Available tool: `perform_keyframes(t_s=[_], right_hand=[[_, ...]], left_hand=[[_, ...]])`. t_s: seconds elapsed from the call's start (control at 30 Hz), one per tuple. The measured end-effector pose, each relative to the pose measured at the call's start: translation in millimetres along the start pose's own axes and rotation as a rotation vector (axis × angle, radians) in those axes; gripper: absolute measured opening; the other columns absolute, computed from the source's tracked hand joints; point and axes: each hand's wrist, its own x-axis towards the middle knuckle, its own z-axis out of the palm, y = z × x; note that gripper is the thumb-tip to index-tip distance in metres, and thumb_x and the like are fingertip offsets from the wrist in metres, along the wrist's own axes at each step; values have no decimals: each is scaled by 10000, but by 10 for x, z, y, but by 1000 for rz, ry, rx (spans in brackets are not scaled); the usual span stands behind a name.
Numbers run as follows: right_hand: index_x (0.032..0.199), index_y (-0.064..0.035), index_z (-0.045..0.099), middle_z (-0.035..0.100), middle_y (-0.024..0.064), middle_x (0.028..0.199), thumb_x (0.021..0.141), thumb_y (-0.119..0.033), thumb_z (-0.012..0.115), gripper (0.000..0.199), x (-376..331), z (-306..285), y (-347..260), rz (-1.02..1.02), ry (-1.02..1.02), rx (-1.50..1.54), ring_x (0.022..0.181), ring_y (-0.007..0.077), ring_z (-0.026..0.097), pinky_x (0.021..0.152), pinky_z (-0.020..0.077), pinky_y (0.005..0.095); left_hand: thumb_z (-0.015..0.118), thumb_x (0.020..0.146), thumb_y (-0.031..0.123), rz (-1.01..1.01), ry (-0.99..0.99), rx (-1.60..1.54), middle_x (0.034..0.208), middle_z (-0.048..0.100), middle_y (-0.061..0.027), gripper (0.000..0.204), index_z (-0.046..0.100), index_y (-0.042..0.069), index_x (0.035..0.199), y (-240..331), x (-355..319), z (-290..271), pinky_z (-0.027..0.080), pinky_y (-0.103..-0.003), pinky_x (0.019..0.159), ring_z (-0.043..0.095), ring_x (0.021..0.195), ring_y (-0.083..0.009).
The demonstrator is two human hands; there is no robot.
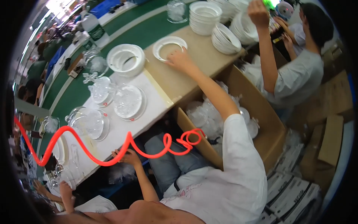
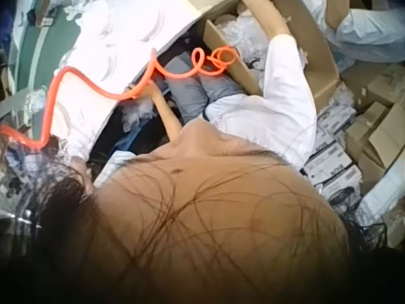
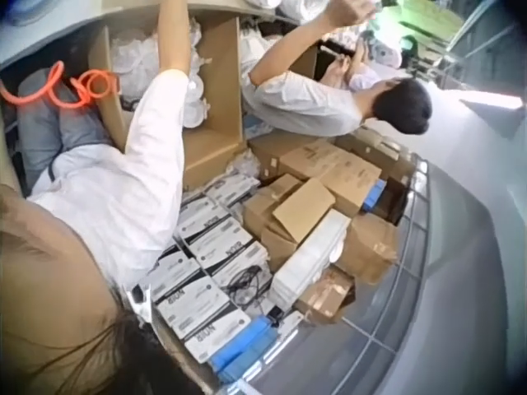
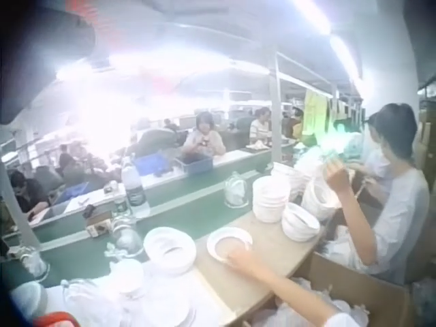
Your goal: Assembling decorative glass dome lights by placing internal components on bases and covering them with glass lids on a factory assembly line.
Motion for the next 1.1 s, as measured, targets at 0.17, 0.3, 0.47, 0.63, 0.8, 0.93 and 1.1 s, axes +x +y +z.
perform_keyframes(t_s=[0.17,0.3,0.47,0.63,0.8,0.93,1.1], right_hand=[[1034,-98,622,617,96,1035,838,-276,601,265,-1068,-557,21,115,244,283,960,259,574,906,394,373],[994,-21,636,655,45,834,865,-201,601,225,-2793,-399,69,754,282,733,782,95,596,716,466,231],[929,-36,659,661,69,772,852,-290,604,271,-4663,12,-30,1096,-9,726,722,111,615,622,470,260],[1179,0,528,627,127,1016,816,-324,655,503,-4762,2,-295,1025,-483,1004,849,162,609,734,494,301],[1051,-37,531,585,190,1008,666,-279,714,491,-4442,330,-690,717,-564,431,913,368,577,767,466,426],[1100,-42,521,554,177,1087,673,-288,715,529,-4503,208,-335,917,-743,546,1001,347,549,786,461,414],[1158,-85,547,598,145,1096,691,-223,686,506,-4254,231,-23,1118,-115,209,959,330,581,771,468,422]], left_hand=[[505,877,238,43,67,-65,1302,369,-221,471,423,-17,1264,141,84,15,327,-488,1002,354,1208,-393],[511,859,208,71,59,-46,1312,375,-207,485,413,-2,1285,267,177,-60,343,-457,1007,370,1217,-366],[516,827,166,78,-102,-77,1388,283,-240,613,290,-24,1364,64,72,-90,263,-487,1052,282,1286,-392],[546,857,199,15,-196,-326,1447,156,-268,631,271,-47,1369,235,99,-394,181,-501,1081,158,1343,-413],[548,845,68,-309,-665,-572,1380,324,-232,488,398,-17,1301,472,-70,-606,356,-395,995,374,1251,-332],[456,891,13,-254,-826,-913,1142,561,-172,256,541,-58,1122,934,-184,-532,436,-309,880,557,1029,-234],[483,877,31,-298,-946,-868,982,625,-152,224,577,-58,1061,966,-234,-528,471,-291,779,609,882,-202]])
